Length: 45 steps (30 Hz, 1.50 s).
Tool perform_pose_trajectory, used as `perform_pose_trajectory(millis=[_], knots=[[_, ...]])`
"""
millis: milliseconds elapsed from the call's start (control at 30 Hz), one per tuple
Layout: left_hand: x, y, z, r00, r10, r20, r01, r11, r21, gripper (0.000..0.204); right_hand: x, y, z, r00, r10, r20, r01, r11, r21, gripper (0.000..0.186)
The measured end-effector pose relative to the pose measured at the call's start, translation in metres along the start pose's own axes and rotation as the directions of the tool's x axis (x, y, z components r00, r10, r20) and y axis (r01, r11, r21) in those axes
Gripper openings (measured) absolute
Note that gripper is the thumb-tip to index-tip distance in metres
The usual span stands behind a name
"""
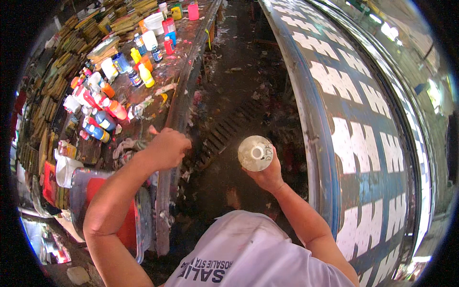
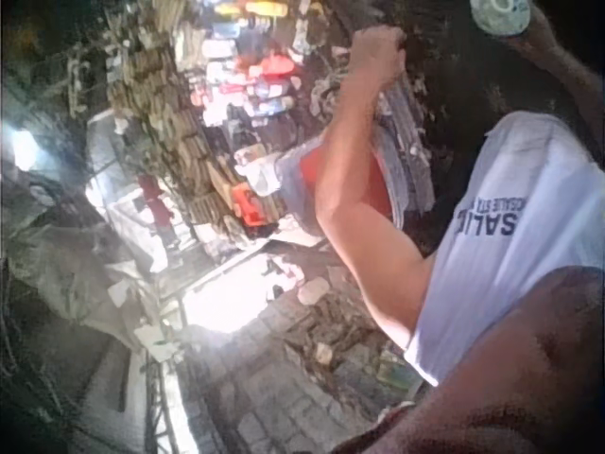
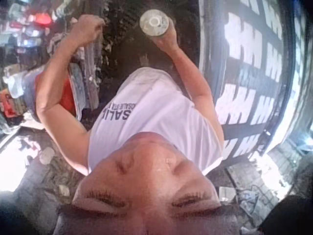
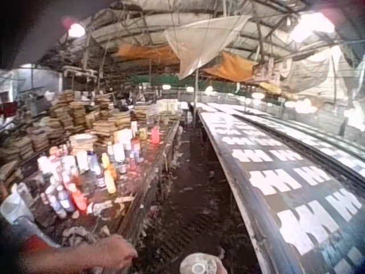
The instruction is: The person pours pink ink into a screen printing frame and uses a squeegee to spread the ink evenly across the mesh. The person repeatedly pulls the squeegee across the frame to coat the screen with ink.
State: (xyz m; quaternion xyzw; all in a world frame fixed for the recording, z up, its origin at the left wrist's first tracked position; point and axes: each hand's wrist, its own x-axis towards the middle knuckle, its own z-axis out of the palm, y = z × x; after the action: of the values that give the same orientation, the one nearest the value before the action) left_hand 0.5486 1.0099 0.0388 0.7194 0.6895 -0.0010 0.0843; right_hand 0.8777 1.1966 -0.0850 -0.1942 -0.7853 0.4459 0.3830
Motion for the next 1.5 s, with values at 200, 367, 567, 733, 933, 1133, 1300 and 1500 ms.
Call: perform_pose_trajectory(millis=[200,367,567,733,933,1133,1300,1500], knots=[[0.073,-0.048,-0.012,0.996,-0.031,-0.084,0.026,0.998,-0.060,0.052,0.130,0.056,0.022,0.997,0.051,0.056,-0.053,0.998,0.039,0.090],[0.173,-0.088,-0.004,0.946,-0.186,-0.267,0.087,0.936,-0.342,0.107,0.261,0.108,0.044,0.972,0.200,0.126,-0.225,0.945,0.236,0.096],[0.326,-0.156,-0.002,0.804,-0.396,-0.444,0.074,0.807,-0.586,0.126,0.421,0.192,0.041,0.968,0.030,0.251,-0.088,0.971,0.224,0.090],[0.454,-0.216,-0.009,0.681,-0.587,-0.438,-0.016,0.586,-0.810,0.130,0.555,0.248,0.062,0.971,0.013,0.239,-0.083,0.955,0.284,0.089],[0.564,-0.312,-0.046,0.465,-0.700,-0.542,-0.052,0.589,-0.806,0.098,0.700,0.276,0.109,0.938,-0.190,0.289,0.049,0.901,0.432,0.079],[0.622,-0.455,-0.100,0.339,-0.785,-0.518,-0.232,0.464,-0.855,0.079,0.861,0.319,0.164,0.802,-0.499,0.329,0.451,0.867,0.213,0.111],[0.659,-0.586,-0.153,0.228,-0.751,-0.619,0.106,0.651,-0.751,0.096,0.991,0.378,0.174,0.816,-0.343,0.466,0.365,0.930,0.047,0.099],[0.712,-0.719,-0.202,0.182,-0.815,-0.550,0.439,0.568,-0.696,0.099,1.115,0.468,0.143,0.924,-0.118,0.365,0.127,0.992,-0.002,0.067]])
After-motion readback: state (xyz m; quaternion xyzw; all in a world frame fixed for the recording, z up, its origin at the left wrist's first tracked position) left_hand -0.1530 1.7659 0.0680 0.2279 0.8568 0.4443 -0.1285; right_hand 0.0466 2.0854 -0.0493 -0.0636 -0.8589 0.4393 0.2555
